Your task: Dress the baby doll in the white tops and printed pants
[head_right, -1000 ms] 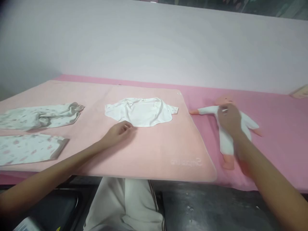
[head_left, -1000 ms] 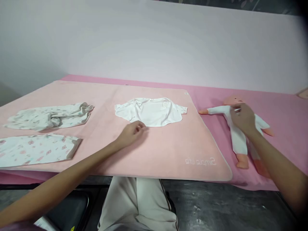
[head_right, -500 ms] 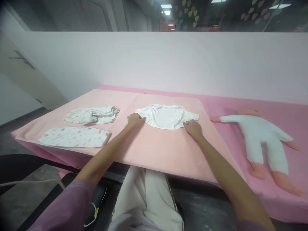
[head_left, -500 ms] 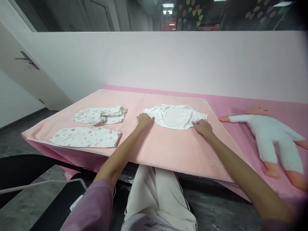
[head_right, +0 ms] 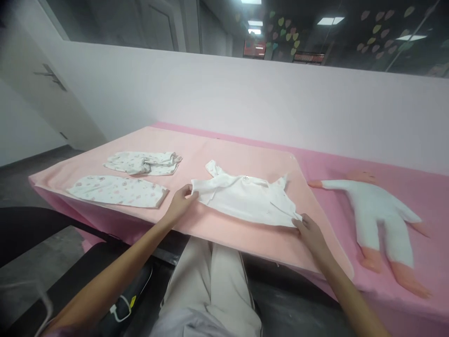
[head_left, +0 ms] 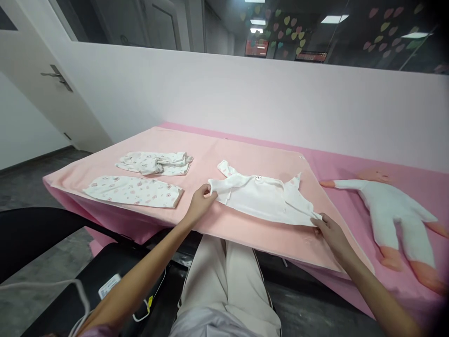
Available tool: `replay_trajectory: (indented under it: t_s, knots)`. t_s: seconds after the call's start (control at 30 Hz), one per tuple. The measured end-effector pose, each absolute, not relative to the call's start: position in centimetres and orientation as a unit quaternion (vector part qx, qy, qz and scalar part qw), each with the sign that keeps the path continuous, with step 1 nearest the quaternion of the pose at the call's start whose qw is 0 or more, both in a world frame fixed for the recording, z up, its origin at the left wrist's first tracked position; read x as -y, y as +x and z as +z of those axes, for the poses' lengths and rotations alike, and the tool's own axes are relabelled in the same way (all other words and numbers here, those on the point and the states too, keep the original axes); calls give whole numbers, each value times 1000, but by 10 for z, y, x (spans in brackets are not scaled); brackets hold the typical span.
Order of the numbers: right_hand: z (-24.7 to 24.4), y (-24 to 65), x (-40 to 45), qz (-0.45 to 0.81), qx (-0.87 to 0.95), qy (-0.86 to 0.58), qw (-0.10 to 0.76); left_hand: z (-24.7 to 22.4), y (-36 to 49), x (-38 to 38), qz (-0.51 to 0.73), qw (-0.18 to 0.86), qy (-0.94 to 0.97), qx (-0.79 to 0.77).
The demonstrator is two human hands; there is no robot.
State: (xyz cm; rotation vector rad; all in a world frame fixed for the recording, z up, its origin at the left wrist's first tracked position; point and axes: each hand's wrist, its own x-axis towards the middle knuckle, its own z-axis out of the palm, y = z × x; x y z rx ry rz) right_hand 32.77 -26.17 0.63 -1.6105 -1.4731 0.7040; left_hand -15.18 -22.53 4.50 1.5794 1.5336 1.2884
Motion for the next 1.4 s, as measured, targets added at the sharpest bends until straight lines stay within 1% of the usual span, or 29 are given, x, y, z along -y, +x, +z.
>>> replay_trajectory:
  t_s: [0.07,0.1,0.13,0.17,0.2,0.27,0.33,0.37,0.43,0.5,0.57,0.63,0.7,0.8,0.9,1.0,1.13,1.23,1.33,1.4]
  knots:
    - [20,306,269,257,589,-631,435,50,-130,243,510,272,611,-540]
    - [28,291,270,239,602,-616,448,54,-118,249,502,264,641,-516]
    - [36,276,270,215,625,-589,464,59,-107,254,474,261,688,-484]
    - [44,262,271,187,662,-561,461,63,-99,258,426,263,744,-442]
    - [50,249,272,164,715,-530,425,68,-93,262,363,269,799,-396]
    - [59,232,278,137,833,-442,303,75,-92,269,237,279,875,-317]
    - [62,229,283,130,900,-364,201,79,-105,273,177,284,896,-293]
    - [62,233,284,132,912,-345,178,80,-114,272,175,287,892,-303]
    - [61,246,280,142,907,-352,182,83,-135,266,207,293,871,-335]
    - [61,261,264,143,889,-375,219,85,-150,251,258,283,849,-363]
    - [61,273,239,121,870,-396,266,86,-156,227,287,251,844,-376]
    - [60,280,207,87,848,-434,292,86,-151,196,271,207,859,-382]
    - [58,283,174,86,832,-474,276,83,-138,161,230,165,877,-388]
    - [57,283,131,109,838,-491,211,75,-111,110,164,133,900,-382]
    - [60,283,100,142,871,-447,147,66,-87,65,100,130,906,-391]
    - [64,281,83,150,897,-399,119,62,-73,32,38,139,910,-388]
    - [63,277,70,101,932,-335,93,68,-63,6,-8,148,931,-333]
    - [64,272,63,40,955,-286,64,77,-56,0,-13,114,947,-299]
    - [74,269,57,-5,961,-271,61,88,-52,1,-15,84,959,-271]
    - [88,268,54,-5,959,-276,56,99,-53,3,-12,82,963,-255]
